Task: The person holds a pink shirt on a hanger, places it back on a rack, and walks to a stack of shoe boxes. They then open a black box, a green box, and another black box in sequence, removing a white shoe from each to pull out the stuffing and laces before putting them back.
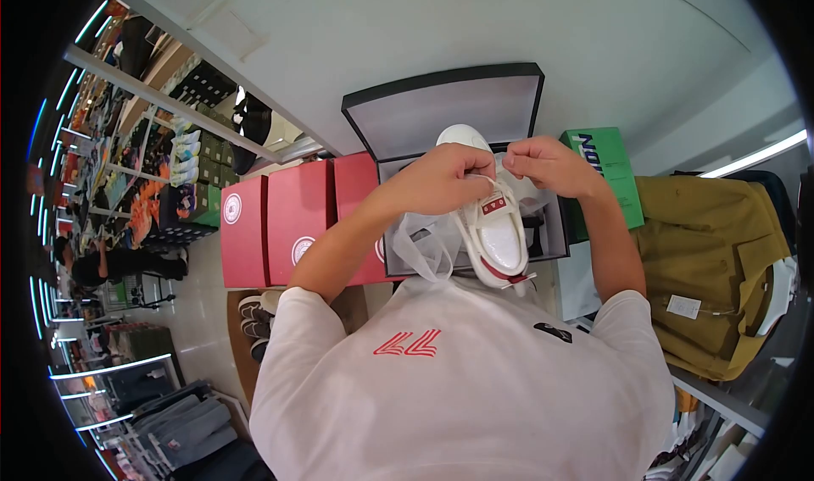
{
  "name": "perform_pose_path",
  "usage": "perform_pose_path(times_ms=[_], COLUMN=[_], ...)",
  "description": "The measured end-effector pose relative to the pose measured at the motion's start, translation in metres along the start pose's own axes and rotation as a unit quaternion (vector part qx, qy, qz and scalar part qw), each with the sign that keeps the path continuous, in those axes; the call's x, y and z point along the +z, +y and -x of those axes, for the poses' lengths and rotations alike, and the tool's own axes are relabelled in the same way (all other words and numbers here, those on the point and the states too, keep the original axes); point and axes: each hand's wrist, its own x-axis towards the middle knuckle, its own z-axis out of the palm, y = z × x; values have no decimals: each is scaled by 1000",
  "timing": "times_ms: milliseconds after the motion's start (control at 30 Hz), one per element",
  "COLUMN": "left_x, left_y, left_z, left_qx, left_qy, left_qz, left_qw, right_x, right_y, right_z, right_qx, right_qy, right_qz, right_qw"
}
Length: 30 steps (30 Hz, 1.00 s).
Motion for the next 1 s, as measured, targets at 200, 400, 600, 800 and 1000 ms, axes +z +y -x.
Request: perform_pose_path(times_ms=[200,400,600,800,1000], left_x=[-3,4,16,19,-11], left_y=[8,2,-9,-2,2], left_z=[-6,-7,9,3,-7], left_qx=[-83,-103,179,331,275], left_qy=[-16,-26,60,56,41], left_qz=[142,211,-147,-337,-62], left_qw=[986,972,971,879,959], right_x=[33,35,6,-11,-15], right_y=[-16,-7,15,-2,-31], right_z=[37,41,30,22,28], right_qx=[-165,-167,-137,-97,-116], right_qy=[176,268,277,268,242], right_qz=[158,242,120,110,90], right_qw=[957,917,943,952,959])
